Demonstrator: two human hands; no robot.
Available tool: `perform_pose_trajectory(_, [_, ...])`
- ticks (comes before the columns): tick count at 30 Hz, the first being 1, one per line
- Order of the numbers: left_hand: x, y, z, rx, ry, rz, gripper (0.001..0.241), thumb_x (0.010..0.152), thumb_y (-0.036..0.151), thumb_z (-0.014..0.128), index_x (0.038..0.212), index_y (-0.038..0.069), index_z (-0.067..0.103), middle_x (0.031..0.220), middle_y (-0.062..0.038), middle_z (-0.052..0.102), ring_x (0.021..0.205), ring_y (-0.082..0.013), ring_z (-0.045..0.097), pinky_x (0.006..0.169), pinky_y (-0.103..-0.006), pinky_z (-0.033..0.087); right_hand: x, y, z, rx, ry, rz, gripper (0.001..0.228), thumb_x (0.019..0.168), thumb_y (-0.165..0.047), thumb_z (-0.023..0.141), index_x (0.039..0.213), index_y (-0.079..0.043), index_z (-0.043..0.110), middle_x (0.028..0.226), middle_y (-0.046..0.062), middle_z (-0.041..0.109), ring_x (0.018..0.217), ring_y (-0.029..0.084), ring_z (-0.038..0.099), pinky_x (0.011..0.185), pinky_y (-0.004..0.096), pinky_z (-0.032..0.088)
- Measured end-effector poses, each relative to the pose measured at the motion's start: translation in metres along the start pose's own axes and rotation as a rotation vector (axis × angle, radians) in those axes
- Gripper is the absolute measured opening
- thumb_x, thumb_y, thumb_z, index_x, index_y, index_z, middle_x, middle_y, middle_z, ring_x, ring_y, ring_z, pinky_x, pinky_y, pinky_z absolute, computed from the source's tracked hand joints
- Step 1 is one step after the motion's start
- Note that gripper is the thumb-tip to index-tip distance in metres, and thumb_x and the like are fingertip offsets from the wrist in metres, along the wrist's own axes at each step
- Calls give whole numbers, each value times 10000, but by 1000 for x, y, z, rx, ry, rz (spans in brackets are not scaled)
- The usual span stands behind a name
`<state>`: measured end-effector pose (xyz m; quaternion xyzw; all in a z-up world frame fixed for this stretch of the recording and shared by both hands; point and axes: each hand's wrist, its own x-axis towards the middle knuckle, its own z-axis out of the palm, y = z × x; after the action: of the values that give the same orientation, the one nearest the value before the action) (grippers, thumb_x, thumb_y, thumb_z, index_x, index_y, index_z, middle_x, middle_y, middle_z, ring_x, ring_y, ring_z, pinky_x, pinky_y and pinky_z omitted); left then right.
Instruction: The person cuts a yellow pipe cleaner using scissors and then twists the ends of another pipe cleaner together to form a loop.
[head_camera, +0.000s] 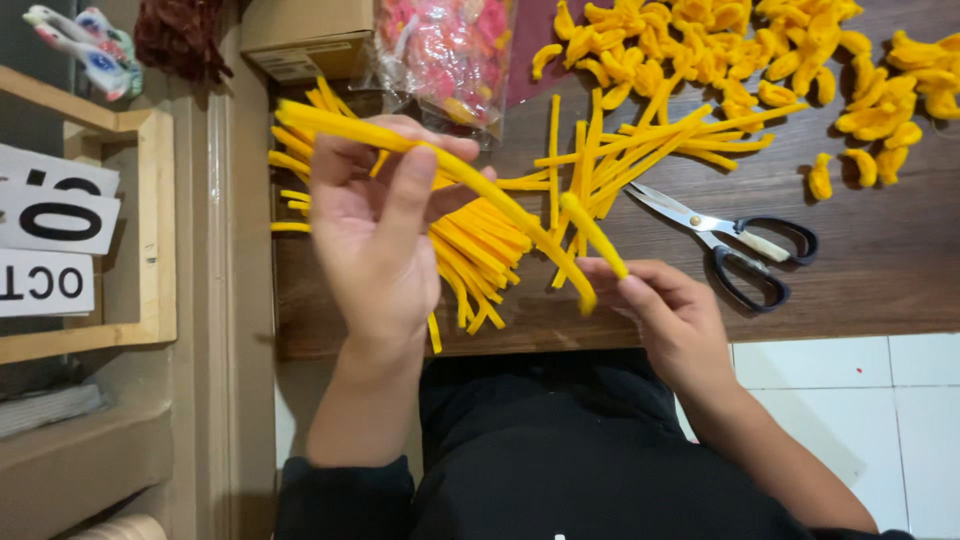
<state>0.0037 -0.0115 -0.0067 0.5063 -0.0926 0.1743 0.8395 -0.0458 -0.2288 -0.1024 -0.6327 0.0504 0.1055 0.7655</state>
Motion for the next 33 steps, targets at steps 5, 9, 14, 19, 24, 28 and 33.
perform_pose_trajectory(5, [4,-14,5,24,8,39,105,1018,54,609,1091,98,548,1086,-75,585,1003,-253,688,841,-393,659,3,10,-4,-19,-41,29,254,986,-206,516,1079,-27,671,1091,150,753,925,178,716,746,245,517])
perform_pose_trajectory(9, [12,-22,2,103,-26,84,114,1031,103,610,1121,117,541,1040,-148,678,1006,-253,709,831,-382,661,6,30,-14,298,-93,101,158,1015,-185,500,1034,-55,589,1070,235,724,815,219,700,660,258,500])
perform_pose_trajectory(14, [6,-41,4,93,-29,52,125,1032,104,615,1142,109,556,1087,-106,685,1041,-206,699,850,-343,660,7,33,-17,437,-27,159,171,998,-136,546,1091,-7,610,779,65,600,678,127,539,603,254,424])
perform_pose_trajectory(19, [-45,-103,2,270,-114,-94,330,1041,62,559,1363,113,506,1407,-74,559,1351,-197,533,1210,-355,423,10,45,-17,614,22,146,48,975,-101,576,978,-61,550,761,63,537,672,118,467,588,248,367])
perform_pose_trajectory(24, [-80,-110,10,798,-373,-140,244,979,313,616,1017,96,720,952,-85,642,947,-307,688,822,-366,566,8,60,-14,431,95,29,143,999,-126,580,1074,-10,615,792,45,642,681,70,609,627,207,506])
perform_pose_trajectory(28, [-71,-104,4,877,-421,-53,212,950,308,657,891,116,723,908,-59,670,911,-279,694,815,-347,561,8,50,-13,226,87,-47,151,992,-88,587,1058,40,635,793,95,643,679,106,635,639,239,541])
perform_pose_trajectory(33, [-35,-106,-11,880,-522,28,220,926,235,666,816,46,690,982,-125,606,970,-375,629,848,-447,527,48,17,-11,-258,-41,-256,155,978,-149,640,960,-4,693,771,100,646,745,152,587,722,325,474])
